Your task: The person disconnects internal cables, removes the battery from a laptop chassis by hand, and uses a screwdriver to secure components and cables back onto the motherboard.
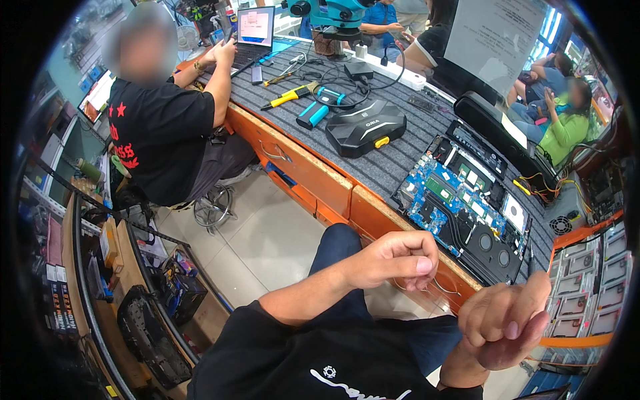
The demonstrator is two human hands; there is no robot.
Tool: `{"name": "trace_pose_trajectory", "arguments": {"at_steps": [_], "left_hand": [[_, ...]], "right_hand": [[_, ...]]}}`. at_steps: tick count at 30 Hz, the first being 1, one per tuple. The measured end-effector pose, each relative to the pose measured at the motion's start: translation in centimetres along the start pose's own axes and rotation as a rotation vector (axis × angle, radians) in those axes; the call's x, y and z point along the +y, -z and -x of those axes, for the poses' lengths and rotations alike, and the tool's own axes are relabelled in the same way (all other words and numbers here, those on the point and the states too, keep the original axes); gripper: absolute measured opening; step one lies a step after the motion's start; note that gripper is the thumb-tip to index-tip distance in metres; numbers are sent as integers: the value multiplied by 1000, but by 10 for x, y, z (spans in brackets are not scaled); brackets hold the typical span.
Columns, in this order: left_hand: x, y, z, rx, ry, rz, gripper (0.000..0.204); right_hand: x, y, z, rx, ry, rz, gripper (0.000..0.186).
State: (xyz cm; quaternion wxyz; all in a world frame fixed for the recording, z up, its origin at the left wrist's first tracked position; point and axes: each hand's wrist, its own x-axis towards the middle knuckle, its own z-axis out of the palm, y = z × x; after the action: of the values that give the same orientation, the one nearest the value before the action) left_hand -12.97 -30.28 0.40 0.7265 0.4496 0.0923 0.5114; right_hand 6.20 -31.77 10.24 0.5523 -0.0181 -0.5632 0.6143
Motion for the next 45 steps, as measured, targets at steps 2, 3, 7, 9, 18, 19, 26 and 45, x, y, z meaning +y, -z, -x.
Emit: {"name": "trace_pose_trajectory", "arguments": {"at_steps": [2,3,7,9,18,19,26,45], "left_hand": [[-1,-1,2,-17,-1,-11,24],[-1,-2,3,-35,-3,-22,25],[9,-10,5,-68,-9,-29,26],[15,-16,11,-79,5,-29,29],[32,-42,11,-641,-362,127,27],[34,-44,12,-637,-400,109,28],[39,-50,7,-581,-390,107,26],[15,10,-13,114,-424,-215,25]], "right_hand": [[-1,-2,0,-8,-3,-5,32],[-2,-3,0,-16,-6,-8,32],[-8,2,0,-18,-5,-29,31],[-6,1,0,-25,-51,-93,29],[-12,-26,4,50,-163,-186,27],[-12,-28,6,57,-199,-227,28],[-1,-38,21,96,-166,-149,37],[-7,3,-3,-432,163,534,50]]}}
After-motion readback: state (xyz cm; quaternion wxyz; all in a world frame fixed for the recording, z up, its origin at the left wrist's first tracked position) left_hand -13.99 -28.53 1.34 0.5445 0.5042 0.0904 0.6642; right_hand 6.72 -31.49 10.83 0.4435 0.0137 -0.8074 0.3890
